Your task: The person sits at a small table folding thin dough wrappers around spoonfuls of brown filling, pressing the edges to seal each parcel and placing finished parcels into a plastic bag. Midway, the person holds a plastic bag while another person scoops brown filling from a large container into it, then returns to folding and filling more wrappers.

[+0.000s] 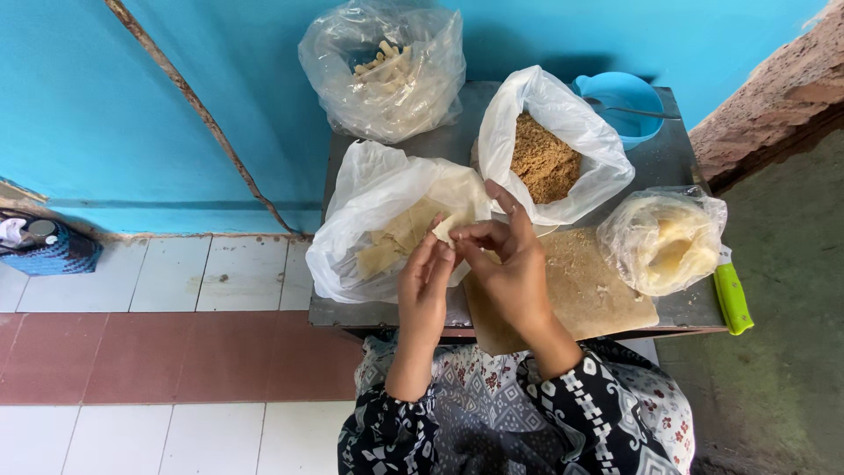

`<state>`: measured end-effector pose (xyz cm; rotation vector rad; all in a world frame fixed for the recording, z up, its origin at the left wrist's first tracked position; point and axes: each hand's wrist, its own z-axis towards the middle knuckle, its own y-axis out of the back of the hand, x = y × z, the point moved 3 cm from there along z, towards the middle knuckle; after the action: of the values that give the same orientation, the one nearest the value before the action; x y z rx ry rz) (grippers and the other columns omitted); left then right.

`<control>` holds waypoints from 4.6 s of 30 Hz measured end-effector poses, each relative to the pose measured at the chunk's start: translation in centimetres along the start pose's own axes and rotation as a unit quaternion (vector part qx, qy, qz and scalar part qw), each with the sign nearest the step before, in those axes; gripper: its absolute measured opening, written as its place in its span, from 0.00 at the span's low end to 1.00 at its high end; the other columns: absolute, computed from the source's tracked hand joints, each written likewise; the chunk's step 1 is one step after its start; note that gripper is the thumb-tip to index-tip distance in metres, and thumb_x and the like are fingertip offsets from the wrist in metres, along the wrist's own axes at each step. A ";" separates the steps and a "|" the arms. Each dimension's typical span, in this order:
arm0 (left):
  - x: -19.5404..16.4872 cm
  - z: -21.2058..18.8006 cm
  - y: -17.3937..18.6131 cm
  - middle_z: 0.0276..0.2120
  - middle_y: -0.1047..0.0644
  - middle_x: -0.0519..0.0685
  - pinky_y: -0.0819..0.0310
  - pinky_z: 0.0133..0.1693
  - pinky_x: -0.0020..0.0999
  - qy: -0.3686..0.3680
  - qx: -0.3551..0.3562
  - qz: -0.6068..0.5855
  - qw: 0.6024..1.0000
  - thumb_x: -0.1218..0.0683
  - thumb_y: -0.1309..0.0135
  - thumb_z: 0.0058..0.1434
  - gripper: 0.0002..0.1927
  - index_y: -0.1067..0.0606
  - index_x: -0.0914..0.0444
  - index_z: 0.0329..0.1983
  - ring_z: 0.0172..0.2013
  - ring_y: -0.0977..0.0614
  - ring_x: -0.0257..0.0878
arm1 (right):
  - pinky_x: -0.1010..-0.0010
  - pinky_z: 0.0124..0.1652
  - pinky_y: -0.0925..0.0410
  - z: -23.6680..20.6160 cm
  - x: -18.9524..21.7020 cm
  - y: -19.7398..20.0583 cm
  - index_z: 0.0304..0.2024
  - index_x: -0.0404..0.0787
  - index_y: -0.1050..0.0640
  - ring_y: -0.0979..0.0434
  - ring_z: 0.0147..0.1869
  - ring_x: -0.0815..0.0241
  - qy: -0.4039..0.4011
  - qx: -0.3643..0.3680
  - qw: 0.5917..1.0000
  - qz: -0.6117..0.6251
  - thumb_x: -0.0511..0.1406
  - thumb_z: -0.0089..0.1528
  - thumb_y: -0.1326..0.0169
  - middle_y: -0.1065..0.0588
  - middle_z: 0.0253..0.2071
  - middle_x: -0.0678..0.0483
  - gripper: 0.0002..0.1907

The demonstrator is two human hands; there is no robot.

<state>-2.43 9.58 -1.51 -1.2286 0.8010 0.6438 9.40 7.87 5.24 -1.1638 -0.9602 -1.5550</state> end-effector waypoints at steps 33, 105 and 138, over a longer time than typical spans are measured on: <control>-0.3 0.1 -0.2 0.41 0.18 0.50 0.17 0.49 0.32 -0.017 -0.091 -0.006 0.996 0.60 0.44 0.69 0.10 0.23 0.73 0.48 0.42 0.16 0.34 | 0.74 0.47 0.27 0.2 -0.4 0.4 0.71 0.31 0.42 0.21 0.43 0.66 -0.024 0.002 0.997 0.069 0.21 0.60 0.42 0.22 0.38 0.52 0.39; 2.5 -2.9 -2.8 0.35 0.20 0.55 0.22 0.38 0.41 -0.076 0.040 0.536 0.840 0.62 0.43 0.61 0.21 0.28 0.69 0.58 0.34 0.17 0.48 | 0.57 0.54 0.35 -9.0 -3.1 17.8 0.47 0.48 0.18 0.28 0.56 0.49 0.048 -0.124 0.758 -0.639 0.28 0.56 0.46 0.27 0.52 0.53 0.18; 2.2 -3.5 -3.6 0.30 0.20 0.55 0.23 0.34 0.44 -0.055 0.008 0.531 0.845 0.60 0.43 0.61 0.18 0.26 0.66 0.55 0.31 0.18 0.50 | 0.57 0.48 0.29 4.3 -1.8 2.7 0.77 0.52 0.51 0.22 0.48 0.42 0.065 0.302 0.761 -0.571 0.33 0.57 0.42 0.23 0.44 0.42 0.50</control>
<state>1.05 5.40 -1.80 -0.6235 1.3791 1.5782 13.18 11.68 4.65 0.1281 -2.0823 -1.8883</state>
